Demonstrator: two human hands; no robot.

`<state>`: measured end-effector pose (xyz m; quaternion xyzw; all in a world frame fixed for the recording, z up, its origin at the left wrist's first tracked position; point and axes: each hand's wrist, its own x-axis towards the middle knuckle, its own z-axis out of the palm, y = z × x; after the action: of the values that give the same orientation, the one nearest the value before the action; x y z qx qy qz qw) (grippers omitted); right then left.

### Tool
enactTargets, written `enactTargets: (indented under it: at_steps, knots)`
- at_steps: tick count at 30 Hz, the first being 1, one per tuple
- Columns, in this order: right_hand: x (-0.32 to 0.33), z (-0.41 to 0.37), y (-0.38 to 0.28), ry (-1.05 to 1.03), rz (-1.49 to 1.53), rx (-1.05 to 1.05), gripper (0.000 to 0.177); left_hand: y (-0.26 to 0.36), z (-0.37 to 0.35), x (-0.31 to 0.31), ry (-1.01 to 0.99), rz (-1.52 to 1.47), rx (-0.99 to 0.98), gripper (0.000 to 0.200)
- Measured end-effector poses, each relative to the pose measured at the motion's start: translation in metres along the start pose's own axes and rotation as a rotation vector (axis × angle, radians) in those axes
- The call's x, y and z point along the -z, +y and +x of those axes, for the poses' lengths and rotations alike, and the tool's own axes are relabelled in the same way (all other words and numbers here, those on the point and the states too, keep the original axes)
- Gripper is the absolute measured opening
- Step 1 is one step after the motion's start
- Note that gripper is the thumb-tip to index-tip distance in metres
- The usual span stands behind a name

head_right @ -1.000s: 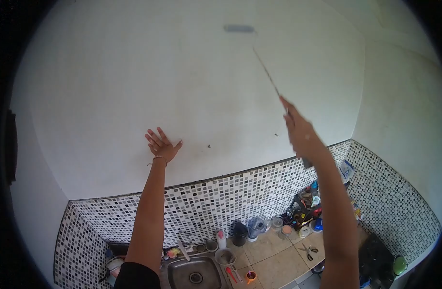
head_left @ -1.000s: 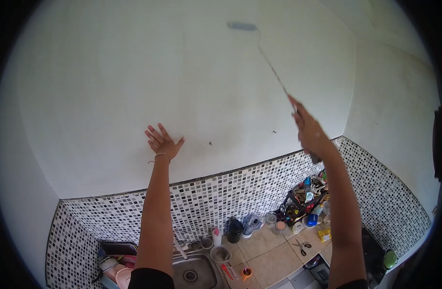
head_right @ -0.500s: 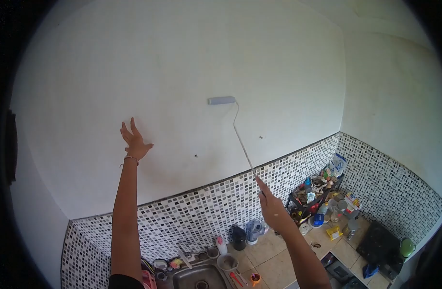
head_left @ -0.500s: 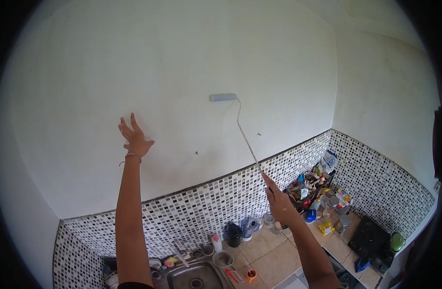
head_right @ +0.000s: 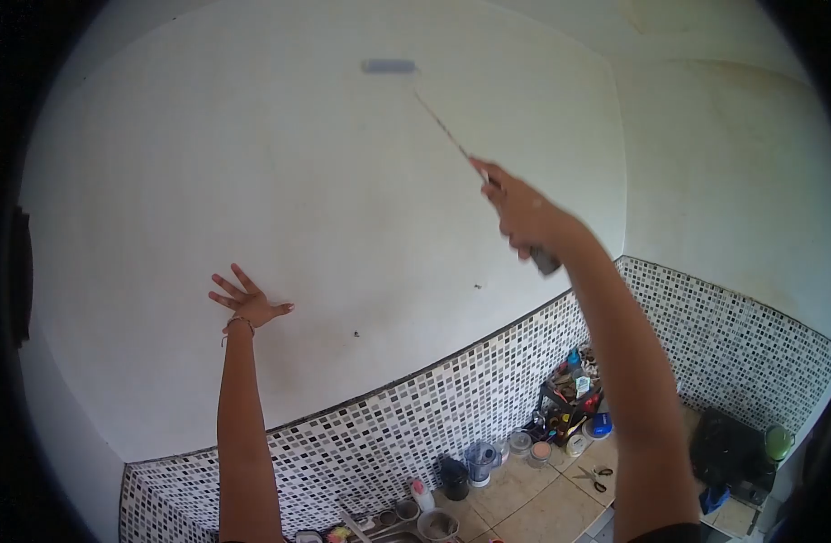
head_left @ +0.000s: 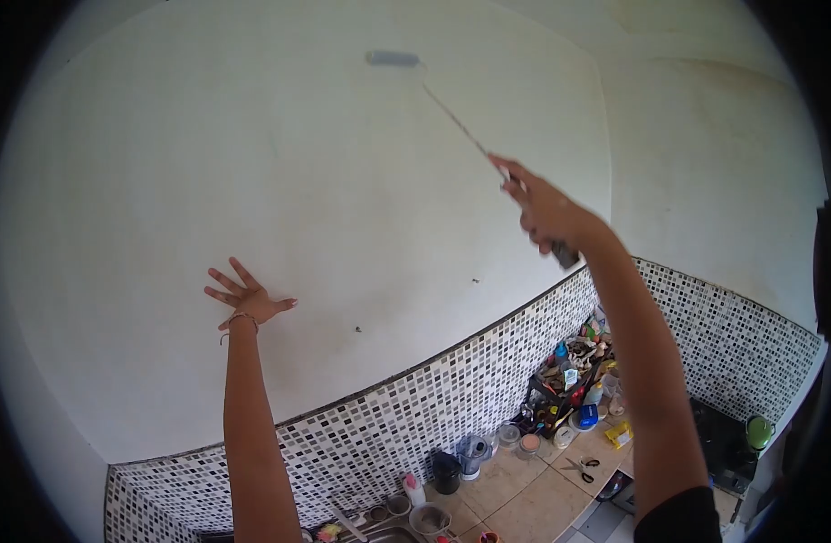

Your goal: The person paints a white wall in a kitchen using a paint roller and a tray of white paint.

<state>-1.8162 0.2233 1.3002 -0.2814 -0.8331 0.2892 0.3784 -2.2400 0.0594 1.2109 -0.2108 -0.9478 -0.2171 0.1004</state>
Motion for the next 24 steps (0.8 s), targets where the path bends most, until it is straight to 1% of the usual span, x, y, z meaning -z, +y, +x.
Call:
enactTargets:
  at_steps: [1, 3, 5, 7, 8, 9, 10, 11, 12, 13, 14, 17, 19, 20, 21, 22, 24]
  knots:
    - [0.008, 0.011, -0.005, 0.005, 0.005, 0.024, 0.048, 0.0, 0.0, 0.002, -0.011, -0.007, 0.002, 0.15]
    - [0.022, 0.024, -0.018, 0.0, -0.027, -0.018, 0.047, 0.001, 0.0, 0.004, -0.032, -0.024, 0.01, 0.146]
    - [0.022, 0.017, -0.013, -0.01, -0.095, 0.006, 0.047, -0.005, 0.011, -0.004, 0.006, -0.054, -0.016, 0.145]
    - [0.017, 0.002, 0.005, -0.023, -0.153, -0.003, 0.047, -0.009, 0.015, -0.01, 0.028, -0.079, -0.032, 0.145]
    - [0.014, -0.014, 0.018, -0.072, -0.158, -0.063, 0.048, -0.009, 0.015, -0.011, 0.033, -0.086, -0.036, 0.144]
    - [0.006, -0.031, 0.041, -0.065, -0.196, -0.04, 0.047, -0.01, 0.015, -0.01, 0.04, -0.095, -0.043, 0.144]
    - [0.0, -0.046, 0.061, -0.09, -0.268, -0.085, 0.047, -0.009, 0.013, -0.008, 0.038, -0.098, -0.042, 0.144]
    - [-0.005, -0.066, 0.063, -0.095, -0.294, -0.082, 0.047, -0.007, 0.009, -0.007, 0.037, -0.108, -0.039, 0.144]
    - [-0.009, -0.081, 0.065, -0.125, -0.225, -0.094, 0.048, -0.005, 0.006, -0.006, 0.037, -0.114, -0.035, 0.144]
    - [-0.007, -0.082, 0.079, -0.137, -0.229, -0.052, 0.048, -0.003, 0.004, -0.006, 0.026, -0.112, -0.021, 0.145]
    - [-0.008, -0.079, 0.078, -0.148, -0.226, -0.009, 0.048, -0.002, 0.003, -0.005, 0.02, -0.104, -0.008, 0.145]
    - [0.008, -0.056, 0.035, -0.101, -0.261, -0.152, 0.049, 0.002, 0.0, 0.005, 0.002, -0.082, 0.025, 0.145]
    - [0.025, -0.019, 0.018, -0.041, -0.188, -0.072, 0.057, 0.004, -0.005, 0.008, -0.016, -0.074, 0.038, 0.145]
    - [0.035, -0.002, -0.004, -0.035, -0.252, -0.12, 0.069, 0.005, -0.007, 0.011, -0.022, -0.072, 0.042, 0.145]
    - [0.043, 0.018, -0.009, -0.011, -0.249, 0.053, 0.079, 0.005, -0.007, 0.011, -0.03, -0.068, 0.047, 0.145]
    - [0.049, 0.035, -0.025, 0.023, -0.274, 0.09, 0.071, 0.004, -0.006, 0.011, -0.024, -0.069, 0.042, 0.144]
    - [0.058, 0.068, -0.07, 0.083, -0.313, 0.094, 0.056, 0.002, -0.004, 0.009, -0.015, -0.072, 0.034, 0.142]
